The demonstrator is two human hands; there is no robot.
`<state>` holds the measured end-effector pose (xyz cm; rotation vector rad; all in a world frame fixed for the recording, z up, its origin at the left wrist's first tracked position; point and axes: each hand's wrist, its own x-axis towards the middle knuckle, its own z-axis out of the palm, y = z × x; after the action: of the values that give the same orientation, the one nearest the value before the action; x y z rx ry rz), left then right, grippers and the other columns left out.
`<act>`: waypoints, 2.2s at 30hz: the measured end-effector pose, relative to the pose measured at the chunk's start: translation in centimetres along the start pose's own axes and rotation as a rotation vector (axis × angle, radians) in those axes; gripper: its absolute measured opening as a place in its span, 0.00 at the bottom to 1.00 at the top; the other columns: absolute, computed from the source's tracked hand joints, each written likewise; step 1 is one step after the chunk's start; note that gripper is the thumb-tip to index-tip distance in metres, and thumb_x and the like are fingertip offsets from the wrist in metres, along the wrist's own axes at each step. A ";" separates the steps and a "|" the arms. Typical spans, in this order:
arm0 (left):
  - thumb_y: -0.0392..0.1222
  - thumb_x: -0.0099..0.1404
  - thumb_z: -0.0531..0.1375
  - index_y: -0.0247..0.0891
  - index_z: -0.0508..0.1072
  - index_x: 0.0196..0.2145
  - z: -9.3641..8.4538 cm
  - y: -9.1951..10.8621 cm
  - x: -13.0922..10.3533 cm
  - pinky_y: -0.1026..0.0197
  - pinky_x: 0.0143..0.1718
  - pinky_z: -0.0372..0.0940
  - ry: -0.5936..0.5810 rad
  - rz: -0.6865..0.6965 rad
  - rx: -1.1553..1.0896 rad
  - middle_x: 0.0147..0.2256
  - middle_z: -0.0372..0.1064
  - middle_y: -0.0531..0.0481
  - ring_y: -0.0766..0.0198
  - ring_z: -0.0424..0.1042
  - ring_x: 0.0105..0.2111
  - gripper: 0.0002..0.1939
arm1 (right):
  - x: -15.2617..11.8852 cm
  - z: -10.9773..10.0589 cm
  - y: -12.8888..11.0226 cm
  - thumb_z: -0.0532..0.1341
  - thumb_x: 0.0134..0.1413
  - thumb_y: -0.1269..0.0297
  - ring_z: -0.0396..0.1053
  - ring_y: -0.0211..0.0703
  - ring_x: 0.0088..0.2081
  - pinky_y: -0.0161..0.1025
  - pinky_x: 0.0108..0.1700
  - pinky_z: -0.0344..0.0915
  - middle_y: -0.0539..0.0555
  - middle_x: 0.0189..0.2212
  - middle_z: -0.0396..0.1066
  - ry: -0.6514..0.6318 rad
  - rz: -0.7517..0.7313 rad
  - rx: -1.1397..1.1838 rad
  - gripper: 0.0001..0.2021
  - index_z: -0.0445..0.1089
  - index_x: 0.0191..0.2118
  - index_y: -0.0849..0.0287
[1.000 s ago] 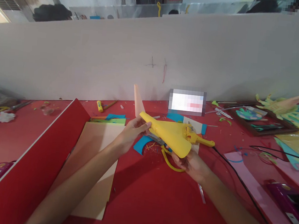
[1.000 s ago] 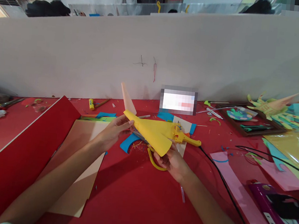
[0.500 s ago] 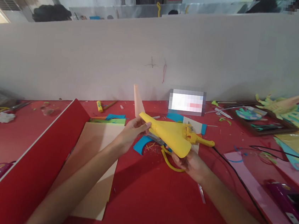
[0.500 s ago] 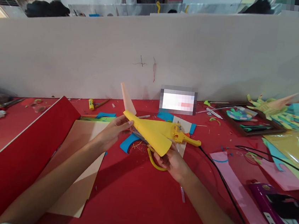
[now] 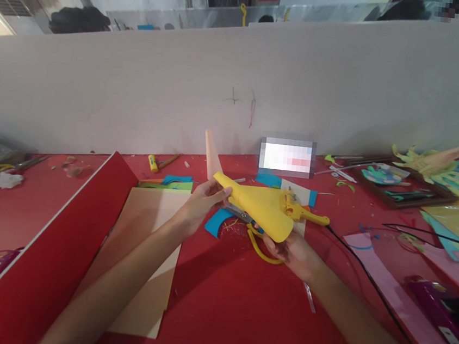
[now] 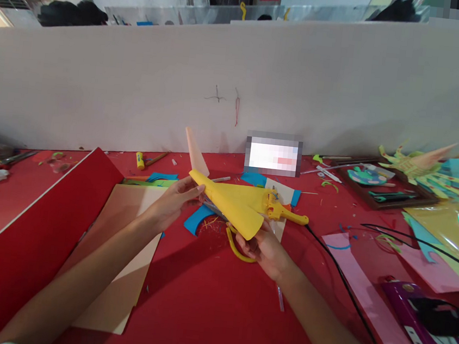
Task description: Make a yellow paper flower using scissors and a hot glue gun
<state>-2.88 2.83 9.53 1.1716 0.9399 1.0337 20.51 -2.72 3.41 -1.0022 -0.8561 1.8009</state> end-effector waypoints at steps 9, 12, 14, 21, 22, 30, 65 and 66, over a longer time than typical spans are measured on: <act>0.53 0.62 0.70 0.40 0.71 0.41 -0.1 -0.2 0.4 0.59 0.39 0.67 0.125 0.092 0.043 0.32 0.70 0.53 0.65 0.71 0.33 0.18 | 0.1 -0.1 0.0 0.72 0.46 0.48 0.50 0.29 0.15 0.30 0.17 0.42 0.45 0.14 0.61 -0.011 -0.033 -0.013 0.19 0.72 0.29 0.59; 0.51 0.61 0.71 0.42 0.67 0.43 -0.6 -0.1 0.8 0.62 0.36 0.64 0.260 0.220 0.063 0.29 0.68 0.57 0.67 0.67 0.29 0.21 | 0.1 -0.3 -0.3 0.72 0.46 0.52 0.50 0.29 0.15 0.31 0.17 0.42 0.45 0.15 0.63 -0.003 -0.055 -0.029 0.16 0.72 0.30 0.59; 0.51 0.61 0.71 0.42 0.68 0.41 -0.9 0.1 0.9 0.62 0.35 0.62 0.260 0.270 0.109 0.29 0.68 0.57 0.68 0.66 0.29 0.19 | 0.1 -0.5 -0.4 0.72 0.44 0.56 0.51 0.30 0.16 0.31 0.17 0.43 0.46 0.15 0.63 0.022 -0.078 -0.034 0.14 0.70 0.28 0.58; 0.56 0.62 0.70 0.39 0.72 0.32 -1.6 1.1 1.1 0.62 0.34 0.61 0.173 0.256 0.211 0.27 0.66 0.54 0.67 0.65 0.29 0.18 | 0.7 -1.1 -0.2 0.73 0.41 0.57 0.60 0.34 0.20 0.31 0.19 0.51 0.50 0.22 0.72 0.118 -0.116 -0.049 0.14 0.73 0.31 0.58; 0.56 0.63 0.70 0.39 0.72 0.33 -2.0 1.6 1.2 0.62 0.33 0.61 0.194 0.284 0.222 0.27 0.66 0.54 0.67 0.64 0.28 0.18 | 0.8 -1.1 -0.4 0.74 0.42 0.56 0.62 0.35 0.22 0.31 0.19 0.52 0.51 0.25 0.73 0.139 -0.128 -0.042 0.15 0.73 0.33 0.57; 0.40 0.68 0.63 0.41 0.70 0.35 -8.0 7.9 1.3 0.60 0.33 0.60 0.454 0.553 0.937 0.31 0.67 0.51 0.64 0.66 0.30 0.04 | 0.5 -1.4 -1.5 0.73 0.51 0.52 0.62 0.34 0.24 0.32 0.22 0.54 0.50 0.28 0.70 0.106 -0.190 -0.090 0.16 0.78 0.37 0.58; 0.49 0.70 0.54 0.41 0.54 0.23 -5.9 -6.8 1.0 0.58 0.30 0.46 0.236 0.309 1.074 0.20 0.50 0.55 0.65 0.53 0.22 0.20 | 1.0 -2.7 2.9 0.55 0.71 0.68 0.79 0.45 0.30 0.38 0.32 0.63 0.54 0.32 0.83 -0.178 -0.914 -1.449 0.13 0.76 0.51 0.53; 0.50 0.70 0.53 0.41 0.54 0.22 -6.0 -6.8 1.1 0.59 0.30 0.46 0.255 0.312 1.057 0.19 0.49 0.55 0.65 0.53 0.22 0.21 | 1.0 -2.7 2.9 0.54 0.71 0.69 0.80 0.45 0.31 0.38 0.32 0.63 0.54 0.32 0.83 -0.185 -0.915 -1.469 0.13 0.76 0.51 0.54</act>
<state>-7.42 4.85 1.81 2.1341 1.6331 0.9391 21.62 -2.48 -0.52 -0.9250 -2.3723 0.2708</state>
